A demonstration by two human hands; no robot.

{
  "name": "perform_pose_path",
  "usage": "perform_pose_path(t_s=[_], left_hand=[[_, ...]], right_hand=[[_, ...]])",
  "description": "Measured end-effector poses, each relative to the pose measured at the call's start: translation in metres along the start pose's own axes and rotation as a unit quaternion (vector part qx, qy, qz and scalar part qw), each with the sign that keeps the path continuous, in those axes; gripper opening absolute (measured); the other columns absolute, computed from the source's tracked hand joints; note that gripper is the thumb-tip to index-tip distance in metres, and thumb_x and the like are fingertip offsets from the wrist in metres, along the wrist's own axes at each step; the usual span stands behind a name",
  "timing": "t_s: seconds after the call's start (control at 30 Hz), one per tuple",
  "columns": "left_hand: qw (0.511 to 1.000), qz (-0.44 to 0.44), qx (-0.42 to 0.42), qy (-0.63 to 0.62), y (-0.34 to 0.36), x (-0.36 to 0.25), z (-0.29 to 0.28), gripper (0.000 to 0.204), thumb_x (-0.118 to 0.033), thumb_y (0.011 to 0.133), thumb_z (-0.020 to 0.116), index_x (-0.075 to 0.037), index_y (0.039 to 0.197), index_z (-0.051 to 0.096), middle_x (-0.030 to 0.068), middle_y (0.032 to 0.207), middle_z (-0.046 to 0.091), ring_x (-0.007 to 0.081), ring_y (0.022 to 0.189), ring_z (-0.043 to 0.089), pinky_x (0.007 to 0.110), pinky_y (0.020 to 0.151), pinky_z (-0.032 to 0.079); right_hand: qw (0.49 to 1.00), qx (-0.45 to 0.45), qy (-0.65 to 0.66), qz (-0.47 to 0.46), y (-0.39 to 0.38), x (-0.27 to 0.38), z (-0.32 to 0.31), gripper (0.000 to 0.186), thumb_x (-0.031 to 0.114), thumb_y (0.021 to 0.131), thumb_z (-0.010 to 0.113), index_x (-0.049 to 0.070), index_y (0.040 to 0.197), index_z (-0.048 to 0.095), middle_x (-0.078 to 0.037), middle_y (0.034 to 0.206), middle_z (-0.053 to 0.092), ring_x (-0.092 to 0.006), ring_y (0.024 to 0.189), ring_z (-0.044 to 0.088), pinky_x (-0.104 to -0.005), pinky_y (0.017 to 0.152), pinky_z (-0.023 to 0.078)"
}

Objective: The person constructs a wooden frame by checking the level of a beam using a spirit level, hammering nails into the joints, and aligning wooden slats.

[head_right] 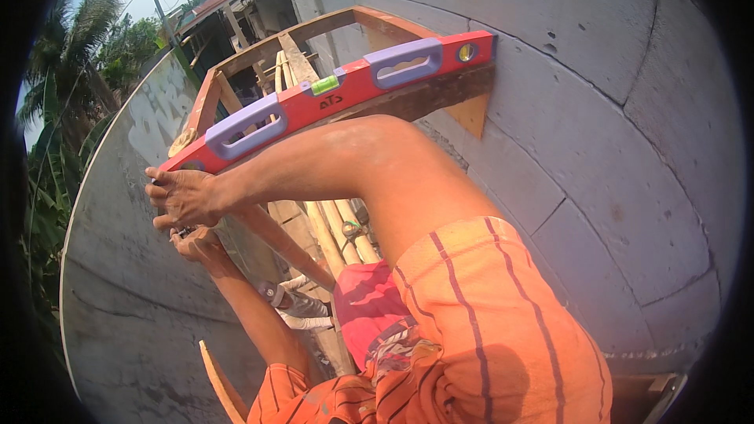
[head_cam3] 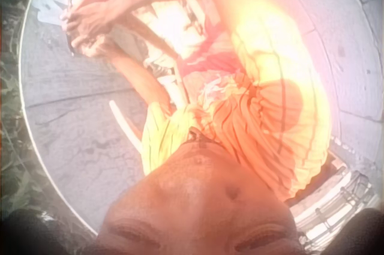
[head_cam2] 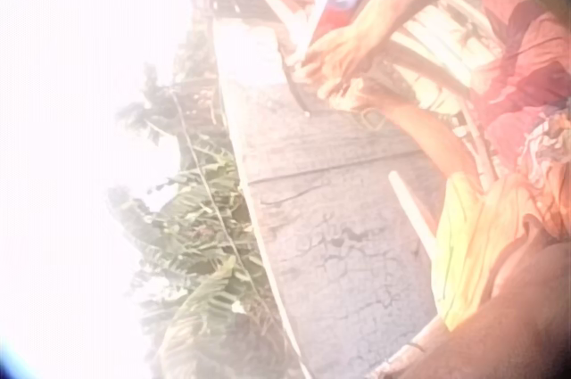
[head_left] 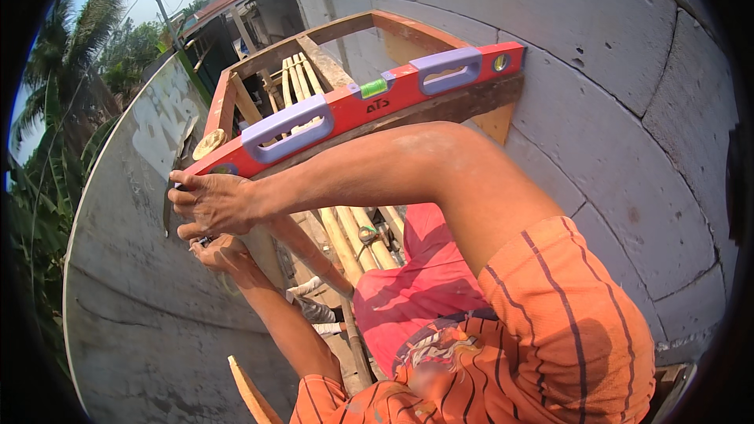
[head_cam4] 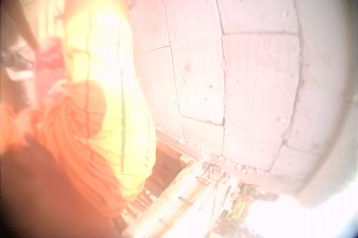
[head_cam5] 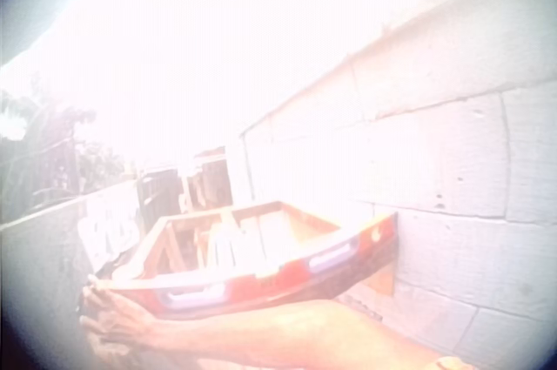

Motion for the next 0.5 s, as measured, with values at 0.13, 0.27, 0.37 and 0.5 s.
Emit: perform_pose_path(t_s=[0.13,0.27,0.37,0.5], left_hand=[[0.994,-0.073,-0.019,-0.085,0.028,0.018,-0.008,0.027,-0.022,0.096,0.051,-0.005,0.117,0.048,0.0063,0.106,0.056,0.0134,0.092,0.058,0.027,0.078,0.05],[0.987,-0.111,-0.009,-0.116,0.041,0.045,-0.004,0.028,-0.021,0.095,0.052,-0.005,0.118,0.048,0.006,0.105,0.057,0.0124,0.088,0.057,0.026,0.076,0.05],[0.985,-0.126,-0.001,-0.115,0.048,0.051,-0.007,0.029,-0.02,0.095,0.052,-0.004,0.118,0.048,0.0058,0.104,0.058,0.0116,0.086,0.057,0.026,0.074,0.049],[0.983,-0.147,0.017,-0.109,0.051,0.065,-0.008,0.029,-0.019,0.094,0.053,-0.004,0.119,0.048,0.0055,0.103,0.058,0.0106,0.082,0.056,0.025,0.072,0.048]], right_hand=[[1.0,-0.009,-0.015,-0.003,0.007,0.003,-0.005,0.03,0.038,0.08,0.058,0.025,0.104,0.048,-0.004,0.103,0.056,-0.0275,0.128,0.035,-0.0579,0.115,0.008],[1.0,0.009,-0.025,-0.004,0.006,0.002,-0.001,0.028,0.038,0.081,0.057,0.026,0.104,0.047,-0.004,0.102,0.053,-0.0272,0.127,0.035,-0.0581,0.115,0.007],[1.0,-0.012,-0.017,0.004,0.005,0.001,-0.004,0.028,0.037,0.081,0.057,0.026,0.104,0.046,-0.004,0.103,0.052,-0.0268,0.126,0.034,-0.0584,0.115,0.007],[1.0,0.019,0.004,0.004,-0.004,-0.003,0.0,0.03,0.036,0.081,0.059,0.026,0.106,0.046,-0.004,0.105,0.052,-0.0269,0.126,0.034,-0.0591,0.115,0.007]])
Point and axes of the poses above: each hand's wrist, its own y-axis towards the middle knuckle, its own z-axis out of the palm, x = y × z, the point moved 7 cm from there along y, towards the middle knuckle
